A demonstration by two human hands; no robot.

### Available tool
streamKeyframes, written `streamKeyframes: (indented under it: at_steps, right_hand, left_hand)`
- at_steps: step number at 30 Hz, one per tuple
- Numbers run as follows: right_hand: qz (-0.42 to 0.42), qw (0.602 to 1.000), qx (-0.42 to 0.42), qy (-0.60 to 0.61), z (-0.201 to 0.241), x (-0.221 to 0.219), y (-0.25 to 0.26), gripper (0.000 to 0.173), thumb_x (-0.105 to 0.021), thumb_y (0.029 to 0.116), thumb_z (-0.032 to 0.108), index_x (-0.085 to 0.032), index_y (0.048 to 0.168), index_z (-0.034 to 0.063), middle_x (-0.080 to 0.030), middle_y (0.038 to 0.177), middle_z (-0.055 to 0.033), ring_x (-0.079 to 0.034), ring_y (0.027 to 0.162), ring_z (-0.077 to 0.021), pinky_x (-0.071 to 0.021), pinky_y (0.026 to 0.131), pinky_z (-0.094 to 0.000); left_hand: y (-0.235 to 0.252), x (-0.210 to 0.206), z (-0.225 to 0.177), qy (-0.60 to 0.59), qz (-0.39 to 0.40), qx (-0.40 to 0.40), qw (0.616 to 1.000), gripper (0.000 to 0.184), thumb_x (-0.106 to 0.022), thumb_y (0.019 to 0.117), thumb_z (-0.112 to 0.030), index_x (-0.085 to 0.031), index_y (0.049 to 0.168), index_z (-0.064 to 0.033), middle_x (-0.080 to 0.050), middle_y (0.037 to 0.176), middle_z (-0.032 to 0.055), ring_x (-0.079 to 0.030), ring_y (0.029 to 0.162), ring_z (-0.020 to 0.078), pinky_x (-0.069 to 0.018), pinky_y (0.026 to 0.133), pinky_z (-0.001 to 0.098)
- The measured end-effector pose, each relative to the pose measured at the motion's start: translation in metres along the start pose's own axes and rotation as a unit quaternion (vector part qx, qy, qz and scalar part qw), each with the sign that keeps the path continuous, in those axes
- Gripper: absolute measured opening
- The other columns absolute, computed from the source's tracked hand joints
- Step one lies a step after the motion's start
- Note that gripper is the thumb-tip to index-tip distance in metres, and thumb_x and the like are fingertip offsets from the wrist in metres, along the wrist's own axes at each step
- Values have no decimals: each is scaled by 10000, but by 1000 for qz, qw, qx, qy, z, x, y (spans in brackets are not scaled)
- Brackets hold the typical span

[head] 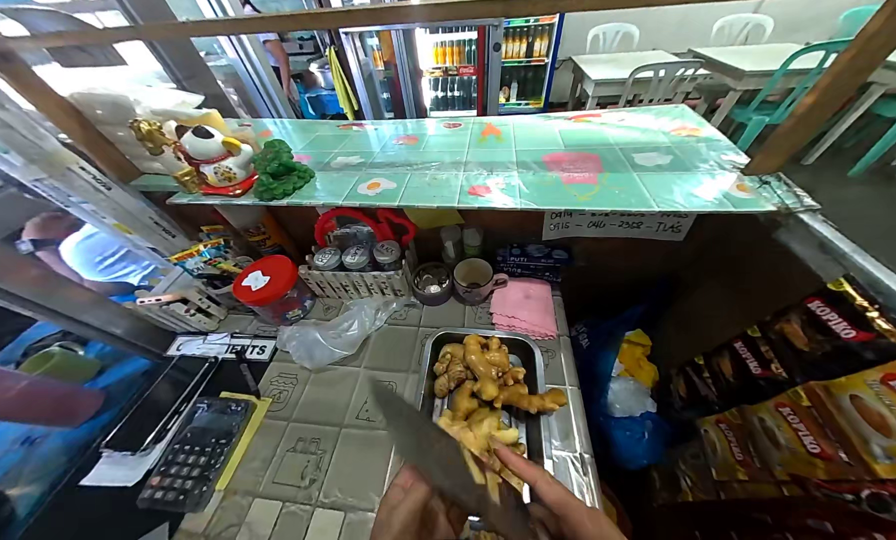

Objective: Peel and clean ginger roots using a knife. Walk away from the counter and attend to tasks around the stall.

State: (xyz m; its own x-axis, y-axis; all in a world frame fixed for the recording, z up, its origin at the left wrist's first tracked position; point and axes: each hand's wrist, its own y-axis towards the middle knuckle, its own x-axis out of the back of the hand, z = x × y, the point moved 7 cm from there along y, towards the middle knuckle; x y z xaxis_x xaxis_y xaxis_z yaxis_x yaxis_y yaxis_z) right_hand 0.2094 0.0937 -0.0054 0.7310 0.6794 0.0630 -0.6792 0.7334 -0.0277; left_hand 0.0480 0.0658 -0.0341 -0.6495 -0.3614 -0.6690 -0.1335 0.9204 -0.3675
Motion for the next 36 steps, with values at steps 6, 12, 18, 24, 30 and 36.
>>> streamKeyframes:
  at_steps: [6, 12, 18, 24, 30, 36]
  right_hand:
    - [-26, 989, 39, -142, 11, -4, 3, 832, -645, 984, 452, -285, 1611, 42, -671, 1273, -168, -700, 914, -241, -585, 781, -488]
    - [-48, 974, 36, -219, 19, -1, 0, 796, -635, 980, 498, -354, 1597, 81, -738, 992, -139, -681, 701, -249, -573, 631, -489]
    - [-56, 972, 79, -213, 15, -3, 5, 752, -631, 995, 446, -384, 1572, 33, -611, 1427, -140, -686, 1156, -223, -577, 923, -462]
    - [-45, 984, 90, -150, 9, -2, 7, 739, -638, 992, 435, -399, 1565, 34, -565, 1476, -152, -637, 1245, -222, -538, 1007, -457]
    - [-33, 985, 104, -134, 7, -4, 9, 692, -590, 1023, 415, -400, 1561, 22, -537, 1509, -137, -580, 1330, -208, -502, 1078, -453]
    - [-25, 988, 96, -117, -4, -4, 8, 687, -586, 1020, 437, -413, 1562, 53, -554, 1494, -123, -606, 1291, -198, -522, 1045, -449]
  left_hand:
    - [-5, 0, 2, -1, 45, -19, 999, 370, -577, 1029, -241, -497, 1317, -24, -680, 1198, 138, -703, 1044, 230, -618, 832, 368]
    - [-7, -6, -2, 43, 34, -38, 998, 211, -519, 1050, -163, -532, 1248, -89, -678, 1117, 17, -670, 1029, 120, -574, 897, 334]
    - [-19, -6, 2, -20, 44, -28, 998, 440, -724, 935, -240, -547, 1287, -43, -706, 1166, 83, -705, 1044, 194, -602, 896, 379]
    - [-20, -8, -1, -31, 22, -22, 999, 370, -673, 970, -202, -539, 1263, -21, -719, 1126, 112, -718, 1012, 217, -614, 872, 393]
    - [-18, -8, -3, -31, 42, -25, 998, 347, -701, 947, -194, -572, 1226, -36, -726, 1118, 129, -728, 990, 231, -615, 871, 404]
    - [-14, -3, -1, -18, 40, -16, 999, 334, -486, 1052, -157, -480, 1361, -30, -698, 1180, 100, -700, 1051, 201, -587, 927, 399]
